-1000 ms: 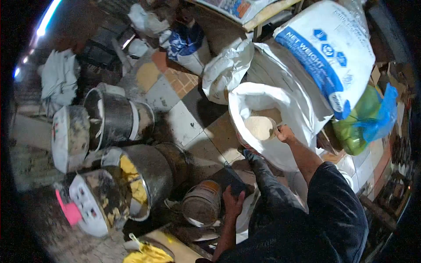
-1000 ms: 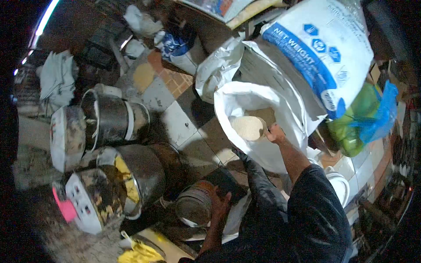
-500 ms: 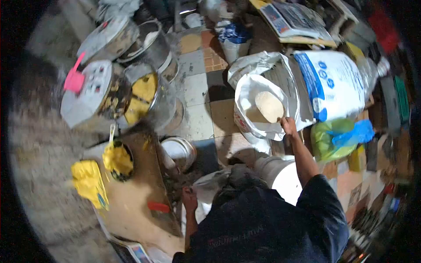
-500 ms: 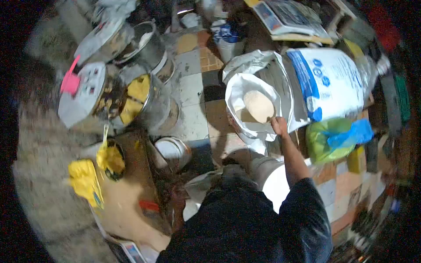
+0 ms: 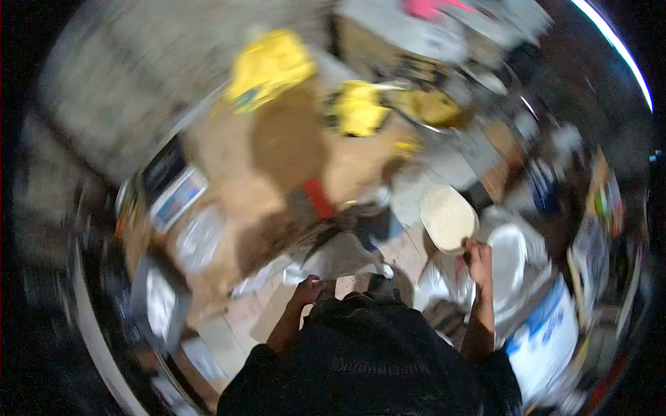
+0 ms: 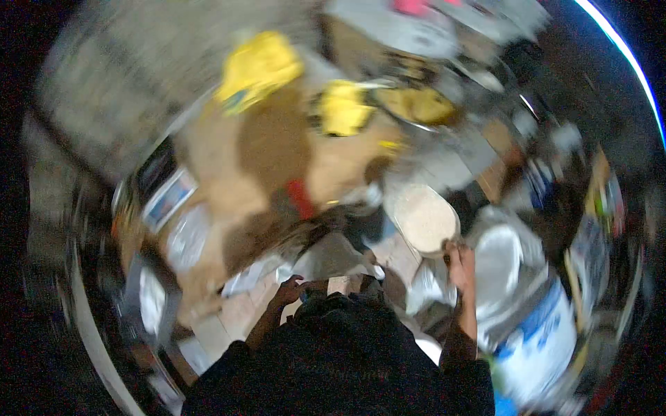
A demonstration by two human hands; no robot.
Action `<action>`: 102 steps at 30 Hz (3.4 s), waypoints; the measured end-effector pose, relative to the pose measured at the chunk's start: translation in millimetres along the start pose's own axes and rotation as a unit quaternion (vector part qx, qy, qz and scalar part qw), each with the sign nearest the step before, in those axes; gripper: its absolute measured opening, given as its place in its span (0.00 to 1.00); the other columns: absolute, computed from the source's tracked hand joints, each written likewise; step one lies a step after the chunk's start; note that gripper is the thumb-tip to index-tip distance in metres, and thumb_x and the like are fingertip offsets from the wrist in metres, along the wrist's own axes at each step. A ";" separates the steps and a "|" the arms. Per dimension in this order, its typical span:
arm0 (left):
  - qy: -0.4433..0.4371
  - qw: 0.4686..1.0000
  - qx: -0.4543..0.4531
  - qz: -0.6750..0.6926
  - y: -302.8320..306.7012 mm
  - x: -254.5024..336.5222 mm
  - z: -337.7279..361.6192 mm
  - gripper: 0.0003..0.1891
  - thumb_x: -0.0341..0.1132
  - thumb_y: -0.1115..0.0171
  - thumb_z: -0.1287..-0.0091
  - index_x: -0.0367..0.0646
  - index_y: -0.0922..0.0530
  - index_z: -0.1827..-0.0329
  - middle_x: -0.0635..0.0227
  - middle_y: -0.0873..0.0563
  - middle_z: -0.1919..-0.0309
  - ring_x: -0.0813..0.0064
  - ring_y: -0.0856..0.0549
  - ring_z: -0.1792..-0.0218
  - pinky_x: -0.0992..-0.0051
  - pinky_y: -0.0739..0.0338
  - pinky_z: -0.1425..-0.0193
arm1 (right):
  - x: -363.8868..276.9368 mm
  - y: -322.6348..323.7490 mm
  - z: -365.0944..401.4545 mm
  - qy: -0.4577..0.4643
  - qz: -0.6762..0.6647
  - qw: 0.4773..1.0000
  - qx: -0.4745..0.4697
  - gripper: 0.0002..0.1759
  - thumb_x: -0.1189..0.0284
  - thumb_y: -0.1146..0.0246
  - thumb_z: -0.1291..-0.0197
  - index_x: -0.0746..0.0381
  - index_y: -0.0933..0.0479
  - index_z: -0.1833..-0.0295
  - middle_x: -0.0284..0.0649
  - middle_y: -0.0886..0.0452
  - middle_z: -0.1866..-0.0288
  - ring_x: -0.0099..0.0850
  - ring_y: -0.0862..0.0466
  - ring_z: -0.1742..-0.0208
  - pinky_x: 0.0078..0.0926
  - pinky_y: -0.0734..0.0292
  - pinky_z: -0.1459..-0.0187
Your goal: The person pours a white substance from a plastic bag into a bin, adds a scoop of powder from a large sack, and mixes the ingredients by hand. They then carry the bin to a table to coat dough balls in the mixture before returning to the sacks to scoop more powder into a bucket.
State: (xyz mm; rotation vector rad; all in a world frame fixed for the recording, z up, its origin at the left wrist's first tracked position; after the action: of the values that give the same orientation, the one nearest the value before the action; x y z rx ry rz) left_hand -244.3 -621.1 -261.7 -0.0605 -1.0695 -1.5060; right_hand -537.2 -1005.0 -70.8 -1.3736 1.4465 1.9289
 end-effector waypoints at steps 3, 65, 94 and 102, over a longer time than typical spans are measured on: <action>0.069 0.996 0.029 0.049 23.4 -59.8 45.6 0.28 0.55 0.42 0.39 0.41 0.29 0.46 0.53 0.18 0.60 0.58 0.19 0.57 0.60 0.24 0.55 | -71.3 -76.3 -23.8 0.078 0.030 0.984 -0.159 0.21 0.61 0.49 0.34 0.72 0.24 0.56 0.43 0.20 0.60 0.31 0.23 0.54 0.29 0.32 0.47; 0.292 0.713 0.516 0.375 -90.2 -355.4 239.0 0.17 0.44 0.35 0.40 0.44 0.23 0.54 0.64 0.20 0.78 0.73 0.23 0.73 0.70 0.27 0.66 | -412.2 -619.1 181.3 0.595 0.013 0.762 -0.257 0.20 0.60 0.42 0.39 0.67 0.33 0.54 0.55 0.24 0.70 0.50 0.20 0.68 0.45 0.24 0.70; -0.110 0.910 -0.397 0.043 -331.7 426.4 -174.7 0.38 0.36 0.33 0.44 0.41 0.45 0.34 0.68 0.30 0.66 0.73 0.28 0.65 0.68 0.29 0.54 | 616.2 11.2 62.9 -0.599 0.112 0.779 0.148 0.24 0.63 0.44 0.47 0.65 0.29 0.46 0.50 0.21 0.69 0.45 0.19 0.66 0.39 0.22 0.62; -0.175 0.947 -0.268 0.035 -438.3 412.6 -185.2 0.41 0.33 0.31 0.47 0.33 0.48 0.35 0.52 0.30 0.42 0.59 0.27 0.44 0.65 0.33 0.41 | 719.3 -90.6 40.8 -0.704 -0.035 0.700 0.116 0.30 0.60 0.43 0.48 0.64 0.31 0.41 0.51 0.26 0.44 0.43 0.23 0.47 0.35 0.26 0.47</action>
State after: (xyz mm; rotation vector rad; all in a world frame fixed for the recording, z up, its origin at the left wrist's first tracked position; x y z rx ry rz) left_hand -614.1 -1118.6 -373.5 -0.7631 -0.8874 -1.7224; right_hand -819.6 -1111.8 -731.2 0.3363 0.6877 1.7738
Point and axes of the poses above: each hand's wrist, its own z-axis away from the middle knuckle, its own y-axis out of the back of the hand, x = y × z, the point moved 1 cm from there along -z, towards the middle knuckle
